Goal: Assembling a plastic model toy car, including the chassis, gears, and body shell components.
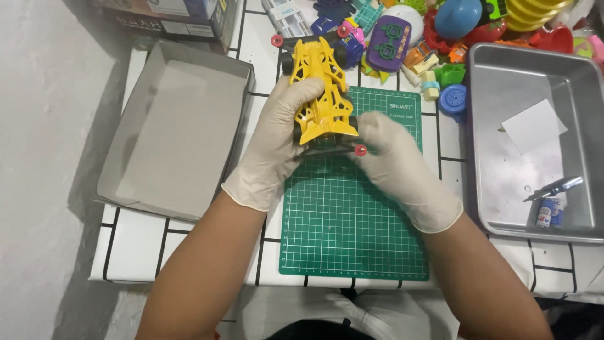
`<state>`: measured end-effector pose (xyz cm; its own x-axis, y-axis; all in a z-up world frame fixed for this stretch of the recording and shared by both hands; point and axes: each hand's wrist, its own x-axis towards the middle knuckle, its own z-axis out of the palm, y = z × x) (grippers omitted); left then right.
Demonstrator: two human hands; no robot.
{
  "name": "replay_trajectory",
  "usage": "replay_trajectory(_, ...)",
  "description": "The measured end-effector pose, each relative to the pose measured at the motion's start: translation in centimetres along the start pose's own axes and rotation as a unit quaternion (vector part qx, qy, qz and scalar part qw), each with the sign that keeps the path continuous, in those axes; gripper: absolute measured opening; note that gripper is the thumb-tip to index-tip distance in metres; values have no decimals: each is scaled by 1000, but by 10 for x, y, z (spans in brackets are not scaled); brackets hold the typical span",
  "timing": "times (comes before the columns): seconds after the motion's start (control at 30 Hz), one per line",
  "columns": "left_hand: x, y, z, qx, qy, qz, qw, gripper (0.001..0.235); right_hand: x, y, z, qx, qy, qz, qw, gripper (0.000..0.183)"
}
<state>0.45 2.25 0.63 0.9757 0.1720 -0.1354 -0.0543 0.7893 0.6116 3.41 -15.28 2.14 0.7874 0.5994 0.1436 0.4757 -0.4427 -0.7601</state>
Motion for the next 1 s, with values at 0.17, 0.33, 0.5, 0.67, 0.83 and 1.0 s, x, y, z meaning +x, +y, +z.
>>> replay_trajectory(0.17,-9,7,15,-14,31,25,999,60,0,-32,17,-36,-89,-50,994,16)
replay_trajectory(0.33,-10,6,11,-16,12,47,999,56,0,-16,26,-106,-98,-127,981,13)
replay_trajectory(0.5,-12,4,12,-23,6,48,999,52,2,-14,32,-151,-97,-138,974,13)
replay_trajectory(0.67,-11,3,9,-29,5,50,998,53,5,-20,35,-138,-120,-77,980,14)
replay_trajectory(0.83,-12,4,14,-19,-5,48,999,55,10,-27,39,-134,-122,10,983,15)
replay_trajectory(1.0,-6,1,6,-20,8,52,998,55,12,-45,32,-167,-128,10,978,18)
